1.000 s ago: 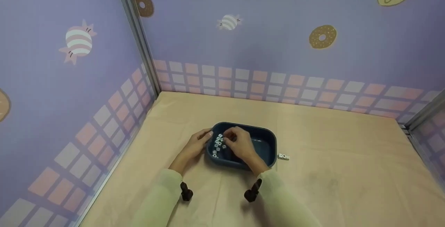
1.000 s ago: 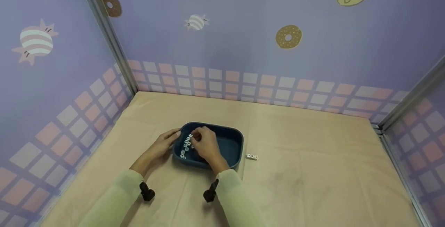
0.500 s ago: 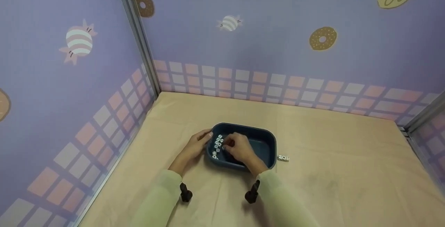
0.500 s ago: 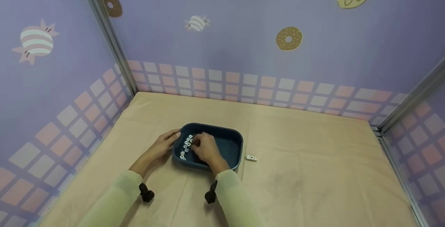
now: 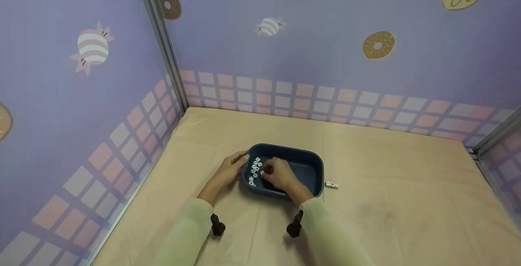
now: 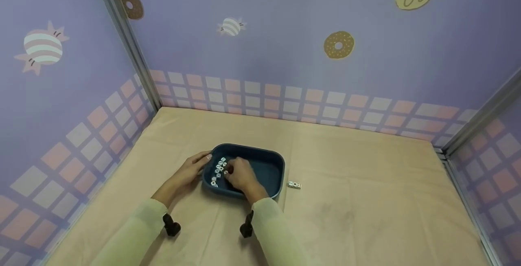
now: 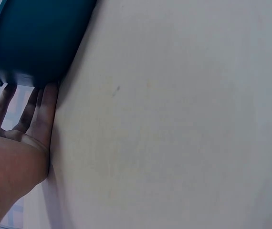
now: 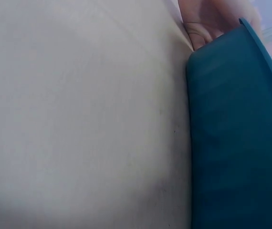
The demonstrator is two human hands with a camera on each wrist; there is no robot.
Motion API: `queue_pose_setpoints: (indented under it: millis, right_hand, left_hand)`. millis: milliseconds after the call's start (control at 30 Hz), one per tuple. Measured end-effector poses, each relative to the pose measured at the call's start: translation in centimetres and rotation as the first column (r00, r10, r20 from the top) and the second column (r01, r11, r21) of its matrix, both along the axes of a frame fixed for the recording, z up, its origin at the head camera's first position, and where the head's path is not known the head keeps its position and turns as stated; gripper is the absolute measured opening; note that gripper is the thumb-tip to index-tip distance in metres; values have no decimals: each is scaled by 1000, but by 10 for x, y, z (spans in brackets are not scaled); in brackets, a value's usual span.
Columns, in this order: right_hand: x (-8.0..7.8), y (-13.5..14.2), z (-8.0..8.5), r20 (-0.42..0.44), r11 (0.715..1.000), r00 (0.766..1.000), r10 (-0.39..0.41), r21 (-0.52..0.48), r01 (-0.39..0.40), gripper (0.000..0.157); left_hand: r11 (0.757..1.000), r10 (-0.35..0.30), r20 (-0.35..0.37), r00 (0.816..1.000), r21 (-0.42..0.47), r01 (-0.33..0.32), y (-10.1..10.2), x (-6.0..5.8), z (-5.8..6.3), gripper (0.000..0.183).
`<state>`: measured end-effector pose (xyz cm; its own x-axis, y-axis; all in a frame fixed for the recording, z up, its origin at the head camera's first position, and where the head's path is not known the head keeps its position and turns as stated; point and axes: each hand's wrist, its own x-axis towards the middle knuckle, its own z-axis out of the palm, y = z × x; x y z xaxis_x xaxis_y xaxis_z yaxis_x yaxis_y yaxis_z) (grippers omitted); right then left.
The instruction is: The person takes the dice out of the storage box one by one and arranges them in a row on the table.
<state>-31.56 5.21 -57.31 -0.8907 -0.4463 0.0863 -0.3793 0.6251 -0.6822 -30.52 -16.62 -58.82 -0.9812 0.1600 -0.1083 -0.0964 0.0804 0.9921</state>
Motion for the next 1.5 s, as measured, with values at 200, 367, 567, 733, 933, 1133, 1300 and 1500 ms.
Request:
queue_pose_setpoints:
  millis: [200, 367, 567, 733, 933, 1133, 1300, 1500]
  right_hand:
    - [1, 1, 3, -4, 999, 1000, 6, 32, -6, 8]
    - [0, 4, 8, -74, 1000, 997, -21, -1, 21, 9]
    - [4, 11, 15, -225, 987, 969, -102, -143, 71, 11]
    - [17, 21, 28, -231, 965, 968, -93, -259, 30, 11]
    - [35, 61, 62, -239, 946, 971, -12, -316, -67, 11]
    - [44, 121, 70, -281, 944, 959, -31, -323, -64, 13]
    - [45, 171, 51, -300, 954, 944, -140, -296, 48, 15]
    - [43, 215, 13, -196, 942, 943, -268, -260, 213, 14]
  left_hand:
    - [1000, -1, 14, 1000, -1, 1, 2, 0, 1, 50]
    - [1000, 5, 17, 1000, -17, -5, 6, -1, 5, 51]
    - [998, -15, 3, 1000, -65, 16, 10, -5, 7, 51]
    - [998, -14, 29, 999, -58, 15, 10, -5, 5, 51]
    - [999, -26, 6, 1000, -41, 26, 7, -4, 7, 51]
    - [997, -2, 1, 1000, -72, 2, 3, 0, 4, 50]
    - [997, 4, 2, 1000, -76, -4, 3, 2, 4, 51]
    - [997, 13, 8, 1000, -77, -13, 3, 3, 4, 50]
